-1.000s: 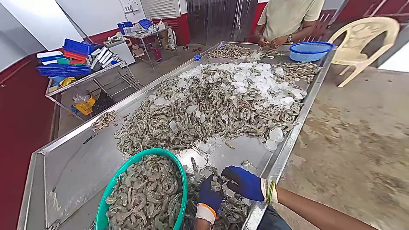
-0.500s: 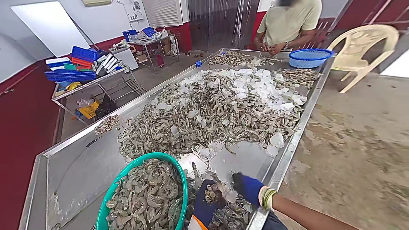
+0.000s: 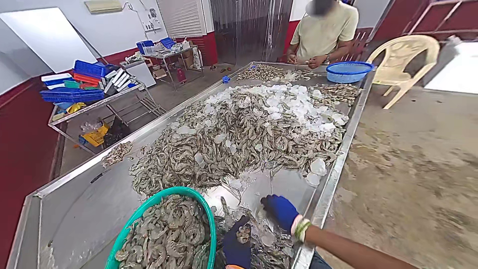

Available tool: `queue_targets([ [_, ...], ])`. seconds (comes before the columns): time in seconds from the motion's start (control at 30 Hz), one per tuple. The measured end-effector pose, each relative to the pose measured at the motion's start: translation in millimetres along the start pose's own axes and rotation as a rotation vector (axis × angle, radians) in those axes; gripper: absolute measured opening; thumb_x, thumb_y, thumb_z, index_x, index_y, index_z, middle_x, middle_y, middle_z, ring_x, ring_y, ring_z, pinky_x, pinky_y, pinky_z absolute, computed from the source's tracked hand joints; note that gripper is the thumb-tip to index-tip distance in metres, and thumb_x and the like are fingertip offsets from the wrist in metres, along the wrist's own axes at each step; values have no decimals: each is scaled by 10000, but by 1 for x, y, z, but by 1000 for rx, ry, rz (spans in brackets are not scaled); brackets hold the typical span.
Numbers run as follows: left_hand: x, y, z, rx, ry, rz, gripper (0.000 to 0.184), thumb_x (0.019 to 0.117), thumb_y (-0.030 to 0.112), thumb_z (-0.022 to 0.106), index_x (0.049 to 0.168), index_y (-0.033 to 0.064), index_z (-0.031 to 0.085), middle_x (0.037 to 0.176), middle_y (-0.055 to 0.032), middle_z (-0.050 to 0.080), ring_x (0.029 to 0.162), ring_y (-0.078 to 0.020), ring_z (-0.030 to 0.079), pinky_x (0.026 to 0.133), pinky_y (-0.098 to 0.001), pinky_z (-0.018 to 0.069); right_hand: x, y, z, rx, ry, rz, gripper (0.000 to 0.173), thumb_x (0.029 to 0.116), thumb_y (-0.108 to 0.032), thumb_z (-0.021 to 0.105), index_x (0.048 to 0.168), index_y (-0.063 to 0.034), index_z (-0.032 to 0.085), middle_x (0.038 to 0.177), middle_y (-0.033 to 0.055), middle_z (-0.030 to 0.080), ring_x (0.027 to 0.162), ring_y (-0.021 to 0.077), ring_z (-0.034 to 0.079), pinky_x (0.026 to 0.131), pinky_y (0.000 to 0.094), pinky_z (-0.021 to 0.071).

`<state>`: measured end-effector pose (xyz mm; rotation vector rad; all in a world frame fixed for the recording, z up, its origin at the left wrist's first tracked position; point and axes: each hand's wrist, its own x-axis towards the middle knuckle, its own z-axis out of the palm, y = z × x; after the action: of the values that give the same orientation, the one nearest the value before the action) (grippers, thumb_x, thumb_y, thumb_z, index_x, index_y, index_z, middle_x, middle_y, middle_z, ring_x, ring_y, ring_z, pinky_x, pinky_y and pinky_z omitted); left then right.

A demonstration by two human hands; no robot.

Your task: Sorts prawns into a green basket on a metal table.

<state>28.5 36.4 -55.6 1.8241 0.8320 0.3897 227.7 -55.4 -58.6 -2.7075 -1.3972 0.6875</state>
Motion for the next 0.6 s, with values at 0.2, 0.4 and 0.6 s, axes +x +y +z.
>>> queue_targets([
  [0.2,-7,50,13,249,-113,-146,494,852,-6,723,1339,36,653,1246,-200,698,1188,-336,659,1073,-509,484,-60,-67,-20,111,-100,-11,327,1030,-22,498,1338,6,606,1326,261,599,1236,457,594,984,566,524],
  [0.4,-7,57,2,277,-295,-221,446,873,51,732,1304,-17,643,1217,-239,679,1159,-341,652,1037,-500,497,-53,-49,-22,-85,47,-146,155,948,-29,600,1027,1,730,1069,214,712,1081,423,655,955,604,472],
  [0.6,-13,33,-23,-171,-209,-90,459,855,-66,678,1304,-62,581,1034,-149,694,877,-142,678,842,-319,573,34,104,-75,177,350,282,459,965,-312,686,1331,-35,665,1440,349,522,1318,581,488,1026,763,391],
])
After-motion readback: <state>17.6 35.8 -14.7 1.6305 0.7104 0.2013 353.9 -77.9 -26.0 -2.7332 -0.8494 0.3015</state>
